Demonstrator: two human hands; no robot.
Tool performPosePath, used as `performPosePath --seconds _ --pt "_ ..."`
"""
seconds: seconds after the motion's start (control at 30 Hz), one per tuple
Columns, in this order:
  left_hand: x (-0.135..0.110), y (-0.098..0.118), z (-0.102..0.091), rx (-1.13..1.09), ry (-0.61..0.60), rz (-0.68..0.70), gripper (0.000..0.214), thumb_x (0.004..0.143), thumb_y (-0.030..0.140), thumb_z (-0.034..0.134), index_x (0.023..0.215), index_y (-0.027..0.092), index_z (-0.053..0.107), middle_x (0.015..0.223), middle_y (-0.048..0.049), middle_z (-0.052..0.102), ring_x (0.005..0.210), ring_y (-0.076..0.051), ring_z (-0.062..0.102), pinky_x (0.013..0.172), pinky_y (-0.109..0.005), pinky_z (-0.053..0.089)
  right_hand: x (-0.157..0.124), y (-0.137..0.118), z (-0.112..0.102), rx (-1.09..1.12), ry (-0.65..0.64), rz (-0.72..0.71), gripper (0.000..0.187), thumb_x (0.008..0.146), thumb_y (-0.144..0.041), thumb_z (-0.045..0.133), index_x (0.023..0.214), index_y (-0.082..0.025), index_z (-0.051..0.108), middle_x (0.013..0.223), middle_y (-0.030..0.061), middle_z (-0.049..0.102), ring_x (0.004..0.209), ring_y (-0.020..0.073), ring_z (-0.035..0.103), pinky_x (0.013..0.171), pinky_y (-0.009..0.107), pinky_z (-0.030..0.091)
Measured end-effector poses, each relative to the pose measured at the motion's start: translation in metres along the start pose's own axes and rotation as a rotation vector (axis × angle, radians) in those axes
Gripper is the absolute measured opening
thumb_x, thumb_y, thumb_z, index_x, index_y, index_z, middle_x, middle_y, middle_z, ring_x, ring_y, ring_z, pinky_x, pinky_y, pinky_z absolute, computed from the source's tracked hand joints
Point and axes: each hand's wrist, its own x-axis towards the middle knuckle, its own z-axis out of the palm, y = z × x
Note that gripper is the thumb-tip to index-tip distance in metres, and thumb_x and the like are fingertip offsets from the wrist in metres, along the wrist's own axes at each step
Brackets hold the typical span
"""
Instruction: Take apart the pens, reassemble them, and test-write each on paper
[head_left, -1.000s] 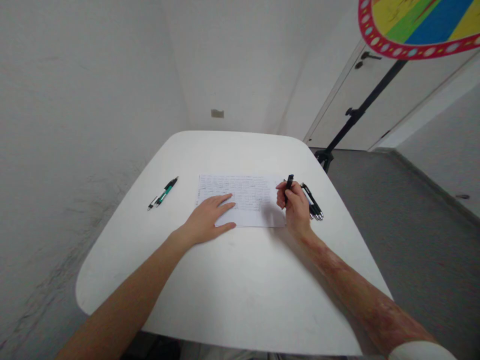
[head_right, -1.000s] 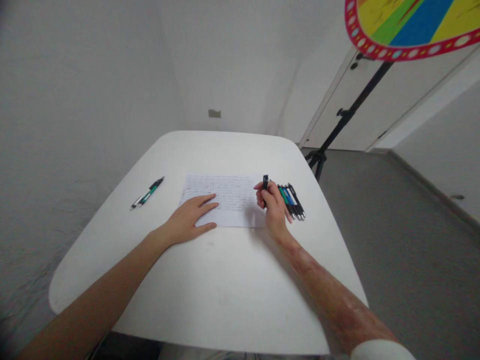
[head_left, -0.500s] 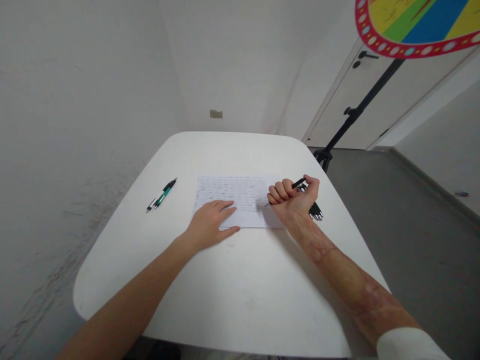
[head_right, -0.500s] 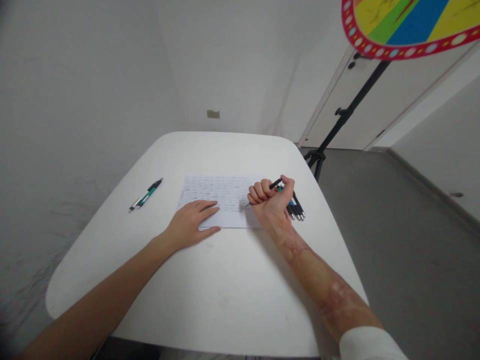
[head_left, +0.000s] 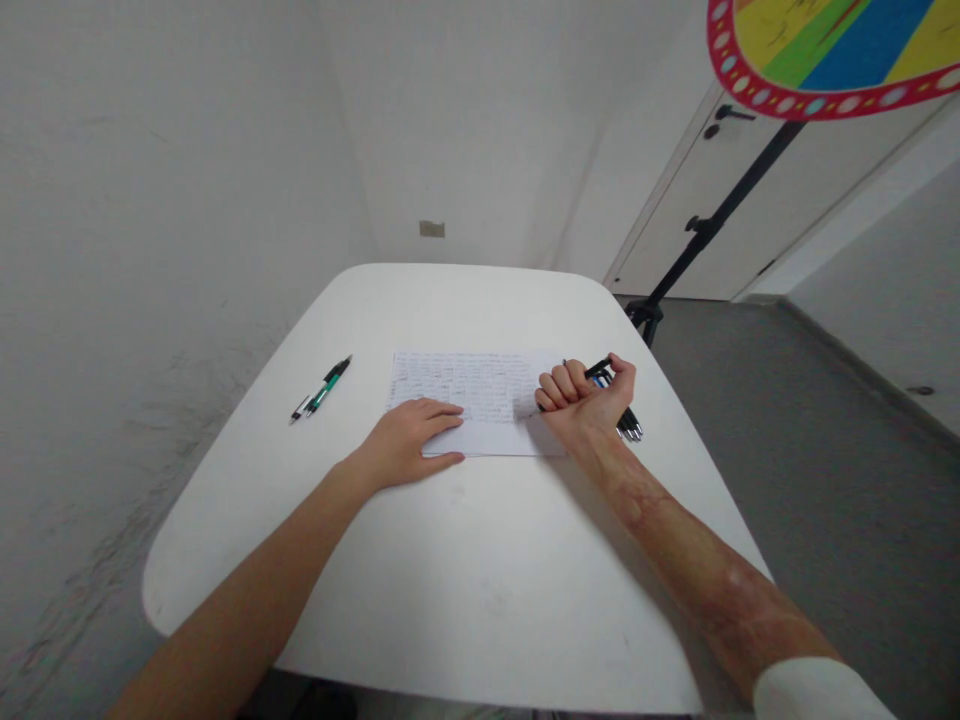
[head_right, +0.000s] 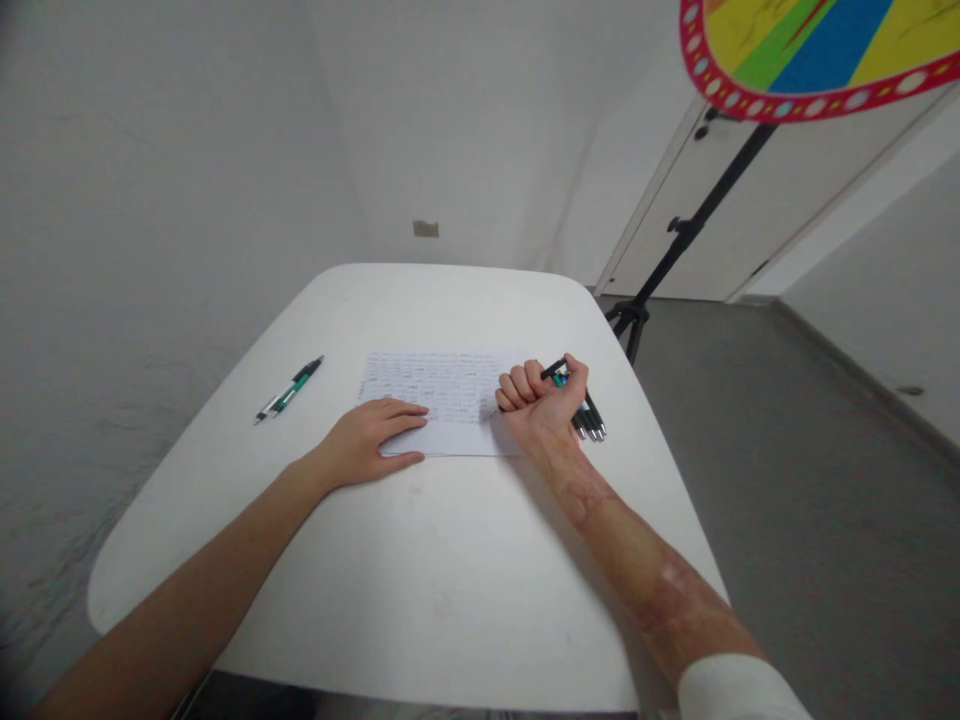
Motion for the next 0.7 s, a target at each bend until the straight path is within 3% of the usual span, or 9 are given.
performPosePath --seconds 0.2,0.47,0.7 --pt "0.001 -0.003 -0.005 0.044 0.007 0.051 0.033 0.105 0.046 0.072 0.127 0.021 0.077 0.137 -0.0120 0.078 0.121 -0.030 0.076 0.104 -0.050 0.063 -0.001 0.001 0.002 0.014 -0.010 0.014 0.068 0.091 -0.068 0.059 0.061 -0.026 0.015 0.049 -0.0065 0.019 0.046 0.0119 0.013 0.041 0.031 0.014" --pt "0.000 -0.001 -0.004 0.107 0.042 0.135 0.029 0.113 0.039 0.059 0.110 0.022 0.083 0.115 -0.0071 0.084 0.101 -0.020 0.080 0.088 -0.033 0.064 -0.002 -0.001 0.005 0.023 -0.028 0.043 0.069 0.090 -0.069 0.061 0.061 -0.026 0.015 0.048 -0.0068 0.020 0.045 0.0112 0.013 0.040 0.030 0.014" --pt "0.003 0.008 -0.001 0.177 0.012 0.226 0.032 0.115 0.031 0.054 0.106 0.020 0.082 0.108 -0.0064 0.085 0.092 -0.019 0.080 0.081 -0.032 0.063 -0.004 -0.001 0.006 -0.035 -0.006 0.004 0.071 0.090 -0.069 0.063 0.058 -0.026 0.017 0.047 -0.0062 0.021 0.044 0.0115 0.015 0.039 0.029 0.018"
